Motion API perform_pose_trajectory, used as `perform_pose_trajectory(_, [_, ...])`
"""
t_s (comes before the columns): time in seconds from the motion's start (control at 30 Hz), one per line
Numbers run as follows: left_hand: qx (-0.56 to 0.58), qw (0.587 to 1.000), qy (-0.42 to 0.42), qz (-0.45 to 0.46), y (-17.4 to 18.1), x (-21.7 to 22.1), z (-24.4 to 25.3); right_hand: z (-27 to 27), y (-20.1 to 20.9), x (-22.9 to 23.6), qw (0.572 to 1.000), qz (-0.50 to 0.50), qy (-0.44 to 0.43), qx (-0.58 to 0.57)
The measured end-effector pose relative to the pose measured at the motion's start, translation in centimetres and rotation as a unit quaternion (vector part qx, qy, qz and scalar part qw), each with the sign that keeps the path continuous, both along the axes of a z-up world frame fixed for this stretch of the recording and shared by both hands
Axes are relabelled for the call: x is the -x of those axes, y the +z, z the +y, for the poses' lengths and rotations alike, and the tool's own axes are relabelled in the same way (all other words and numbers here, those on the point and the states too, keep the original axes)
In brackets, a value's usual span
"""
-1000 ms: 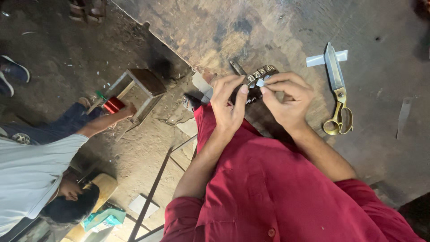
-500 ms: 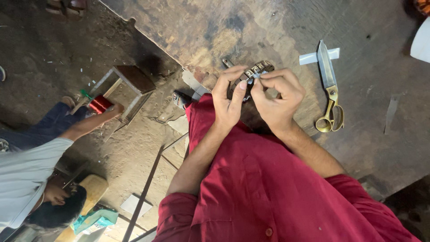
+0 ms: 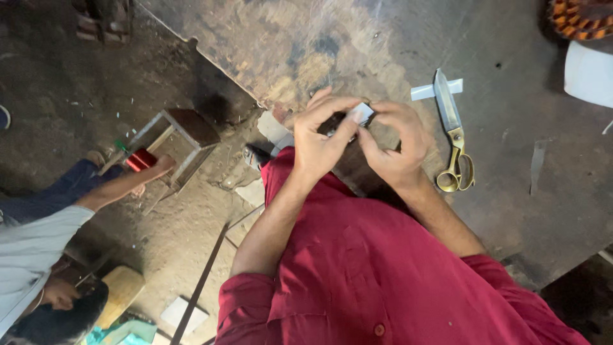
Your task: The person cuts small rectangular pieces from a white sheet using scissors and inserts them into the slots of a circular metal stator. The person repeats this process, cutting and inserting multiple pieces into the stator's slots.
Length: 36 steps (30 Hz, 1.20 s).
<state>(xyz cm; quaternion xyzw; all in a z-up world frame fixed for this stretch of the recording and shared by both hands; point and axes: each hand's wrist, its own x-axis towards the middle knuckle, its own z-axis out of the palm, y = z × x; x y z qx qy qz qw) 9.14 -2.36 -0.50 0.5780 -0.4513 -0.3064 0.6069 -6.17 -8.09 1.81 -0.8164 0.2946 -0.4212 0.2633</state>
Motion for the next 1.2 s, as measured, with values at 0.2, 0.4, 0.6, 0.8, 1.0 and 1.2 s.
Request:
perform_pose_trajectory(0.2, [0.038, 0.963, 0.001, 0.267, -1.9, -0.5, -0.3, -1.4, 3.0, 9.0, 0.942, 0.301, -0.080, -0.123])
perform_pose_trajectory(0.4, [0.018, 0.937, 0.015, 0.348, -4.3, -0.9, -0.4, 0.1, 1.5, 16.3, 0.823, 0.518, -0.153, -0.177])
perform_pose_trajectory(0.6, [0.016, 0.925, 0.028, 0.379, -4.4, -1.2, -1.0, -0.5, -1.7, 20.2, 0.873, 0.406, -0.143, -0.229])
perform_pose_trajectory(0.8, [0.045, 0.936, 0.036, 0.346, -4.7, -0.9, -1.3, -1.3, -3.3, 22.0, 0.846, 0.294, -0.123, -0.427])
perform_pose_trajectory(1.0, [0.032, 0.928, 0.042, 0.369, -4.4, -1.1, -1.4, 1.4, -5.6, 17.0, 0.890, 0.122, 0.014, -0.439])
perform_pose_trajectory(1.2, [0.039, 0.930, 0.045, 0.364, -4.7, -1.0, -1.1, 3.4, -4.2, 9.7, 0.942, 0.136, 0.077, -0.298])
